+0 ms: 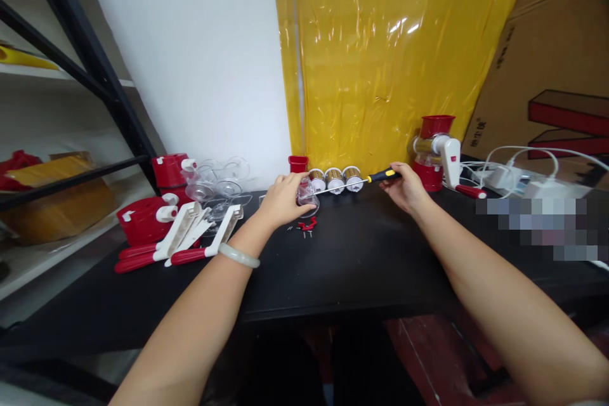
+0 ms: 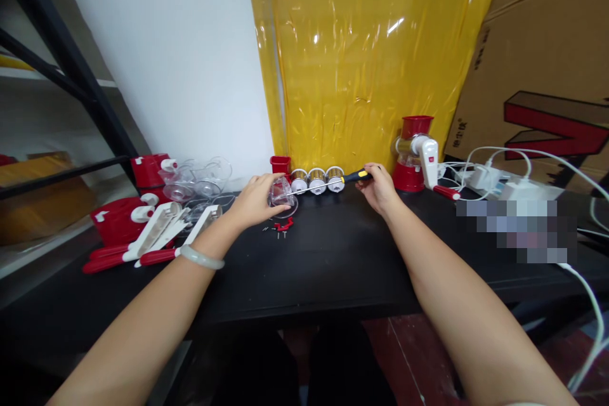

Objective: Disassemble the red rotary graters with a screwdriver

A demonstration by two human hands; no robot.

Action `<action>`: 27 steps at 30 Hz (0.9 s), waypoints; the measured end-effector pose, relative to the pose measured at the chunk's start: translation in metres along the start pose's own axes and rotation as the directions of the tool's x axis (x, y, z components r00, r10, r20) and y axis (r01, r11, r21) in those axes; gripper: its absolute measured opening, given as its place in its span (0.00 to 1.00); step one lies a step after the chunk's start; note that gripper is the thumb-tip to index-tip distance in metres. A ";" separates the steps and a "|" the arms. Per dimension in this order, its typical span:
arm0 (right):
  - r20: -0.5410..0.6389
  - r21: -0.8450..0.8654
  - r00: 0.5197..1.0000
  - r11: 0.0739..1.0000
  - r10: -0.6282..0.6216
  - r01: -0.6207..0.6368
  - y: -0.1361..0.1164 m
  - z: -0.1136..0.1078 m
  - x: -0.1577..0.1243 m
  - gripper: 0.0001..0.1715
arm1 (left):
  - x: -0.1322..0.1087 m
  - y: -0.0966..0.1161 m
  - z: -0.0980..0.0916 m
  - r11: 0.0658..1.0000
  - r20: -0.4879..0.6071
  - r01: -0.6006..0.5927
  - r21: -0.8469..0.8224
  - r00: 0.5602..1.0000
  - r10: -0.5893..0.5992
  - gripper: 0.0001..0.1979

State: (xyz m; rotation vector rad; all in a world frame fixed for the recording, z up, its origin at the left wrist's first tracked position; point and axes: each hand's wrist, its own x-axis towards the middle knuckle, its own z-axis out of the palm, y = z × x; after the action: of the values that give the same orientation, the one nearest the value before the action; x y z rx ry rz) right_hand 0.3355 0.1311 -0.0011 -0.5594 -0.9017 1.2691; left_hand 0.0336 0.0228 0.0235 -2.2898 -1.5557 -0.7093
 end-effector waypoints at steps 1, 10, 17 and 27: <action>0.014 0.020 1.000 1.000 0.022 -0.022 -0.001 -0.001 0.000 0.13 | 0.000 0.000 0.000 1.000 0.000 0.001 0.005 1.000 -0.001 0.37; -0.012 -0.159 0.999 0.986 -0.043 0.040 0.002 0.001 0.000 0.21 | 0.001 0.003 -0.002 1.000 0.009 0.013 0.007 1.000 -0.013 0.37; -0.007 0.021 0.999 0.999 0.047 -0.047 0.002 0.001 0.000 0.13 | 0.000 0.000 0.000 1.000 -0.008 -0.011 -0.001 1.000 0.011 0.38; 0.011 0.108 0.998 0.992 0.067 -0.068 -0.002 0.003 -0.003 0.12 | -0.001 0.003 -0.002 1.000 0.006 0.005 0.008 1.000 -0.005 0.37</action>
State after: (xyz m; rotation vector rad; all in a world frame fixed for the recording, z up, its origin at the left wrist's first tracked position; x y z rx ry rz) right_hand 0.3341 0.1278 0.0010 -0.5032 -0.8203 1.3739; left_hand 0.0358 0.0203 0.0247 -2.2849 -1.5646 -0.6975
